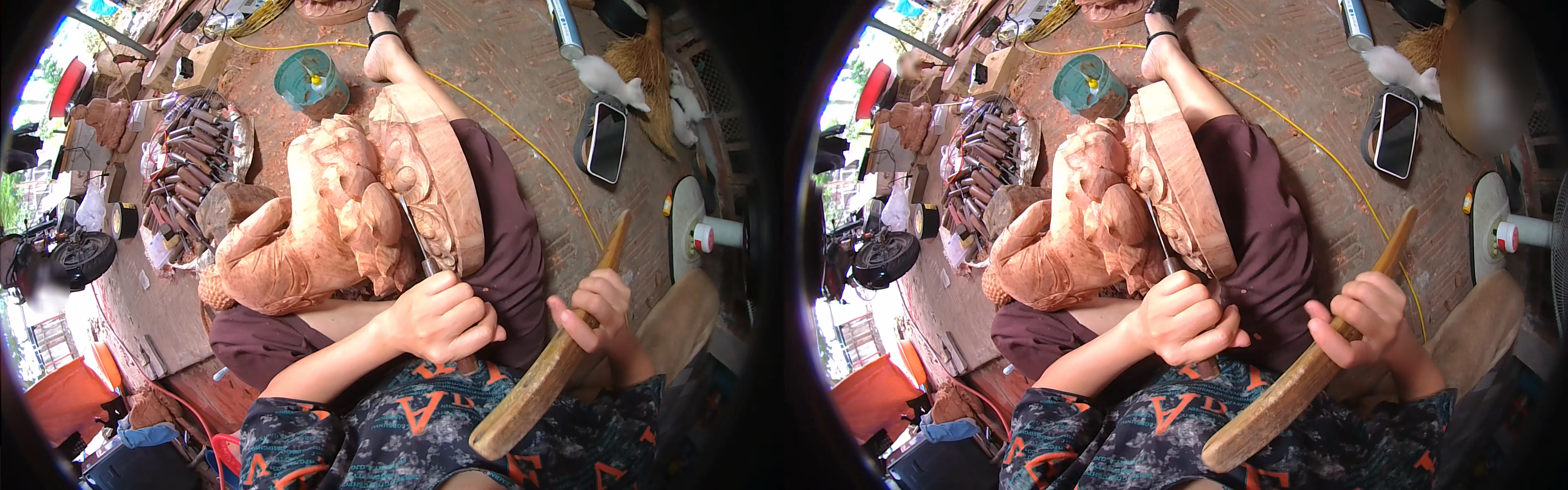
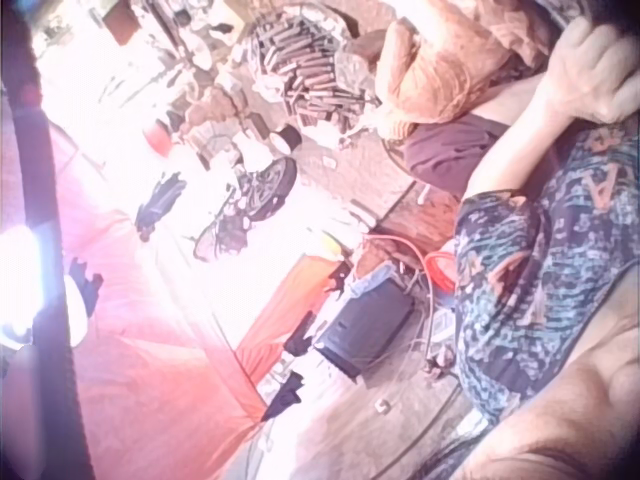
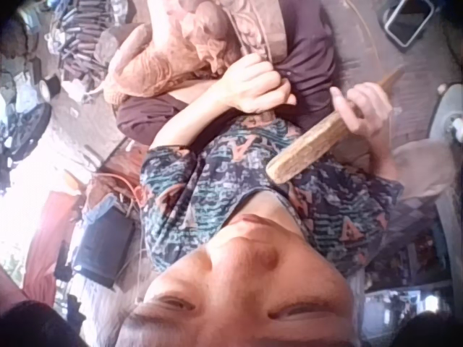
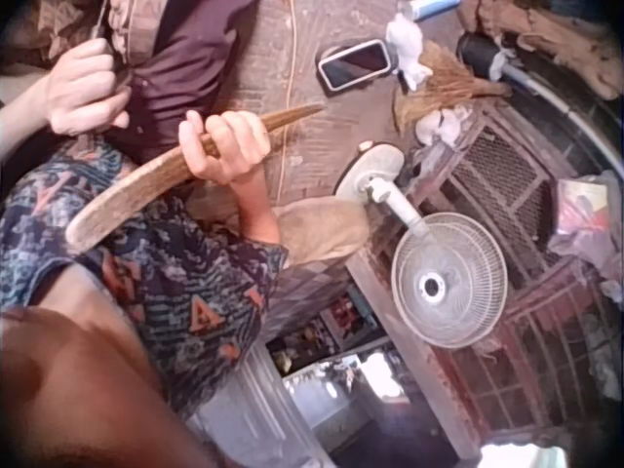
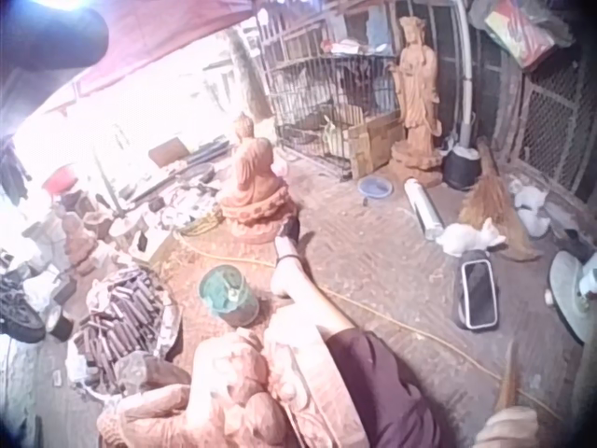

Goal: The person is carving a wooden sculpture of a seated figure using a chisel and a wooden mallet. They repeatedly strike the chisel to shape the wood, focusing on the details of the figure's face and torso.

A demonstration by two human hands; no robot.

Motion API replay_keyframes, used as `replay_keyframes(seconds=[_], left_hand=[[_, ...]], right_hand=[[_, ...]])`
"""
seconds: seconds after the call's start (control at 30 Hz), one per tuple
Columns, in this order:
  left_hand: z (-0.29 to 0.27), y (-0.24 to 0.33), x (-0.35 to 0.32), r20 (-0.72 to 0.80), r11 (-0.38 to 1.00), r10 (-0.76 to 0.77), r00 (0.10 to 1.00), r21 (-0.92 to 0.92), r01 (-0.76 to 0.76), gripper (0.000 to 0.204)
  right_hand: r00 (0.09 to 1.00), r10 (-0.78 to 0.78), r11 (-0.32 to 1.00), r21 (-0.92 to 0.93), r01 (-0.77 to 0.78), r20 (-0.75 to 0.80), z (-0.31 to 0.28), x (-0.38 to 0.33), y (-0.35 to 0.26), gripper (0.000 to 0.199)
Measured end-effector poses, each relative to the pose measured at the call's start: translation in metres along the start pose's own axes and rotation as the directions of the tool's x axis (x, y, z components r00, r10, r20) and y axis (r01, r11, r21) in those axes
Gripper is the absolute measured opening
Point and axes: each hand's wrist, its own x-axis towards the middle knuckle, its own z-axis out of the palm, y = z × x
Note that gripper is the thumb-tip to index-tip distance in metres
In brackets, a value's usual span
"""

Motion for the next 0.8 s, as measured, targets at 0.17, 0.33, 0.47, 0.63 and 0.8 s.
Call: replay_keyframes(seconds=[0.17, 0.33, 0.47, 0.63, 0.8], left_hand=[[0.006, -0.004, -0.009, 0.056, 0.995, 0.060, 0.997, 0.082, -0.064, 0.022], [0.001, -0.005, -0.005, 0.097, 0.996, 0.069, 0.993, 0.057, -0.075, 0.020], [-0.008, -0.005, -0.002, 0.186, 0.997, 0.074, 0.980, 0.003, -0.075, 0.022], [-0.057, 0.007, 0.021, 0.049, 0.981, 0.081, 0.996, 0.174, -0.088, 0.023], [-0.027, 0.009, 0.014, 0.075, 0.999, 0.022, 0.997, 0.025, -0.024, 0.023]], right_hand=[[0.995, -0.055, 0.992, -0.106, 0.064, 0.086, -0.006, -0.004, 0.006, 0.046], [0.995, 0.031, 0.977, -0.214, -0.010, 0.092, -0.003, -0.011, 0.001, 0.041], [1.000, -0.006, 0.989, -0.151, 0.004, -0.013, 0.003, -0.020, 0.005, 0.039], [0.988, 0.149, 0.988, -0.042, -0.151, -0.045, 0.006, -0.019, -0.002, 0.040], [0.967, 0.189, 0.981, 0.083, -0.177, -0.173, 0.024, -0.013, -0.006, 0.041]])
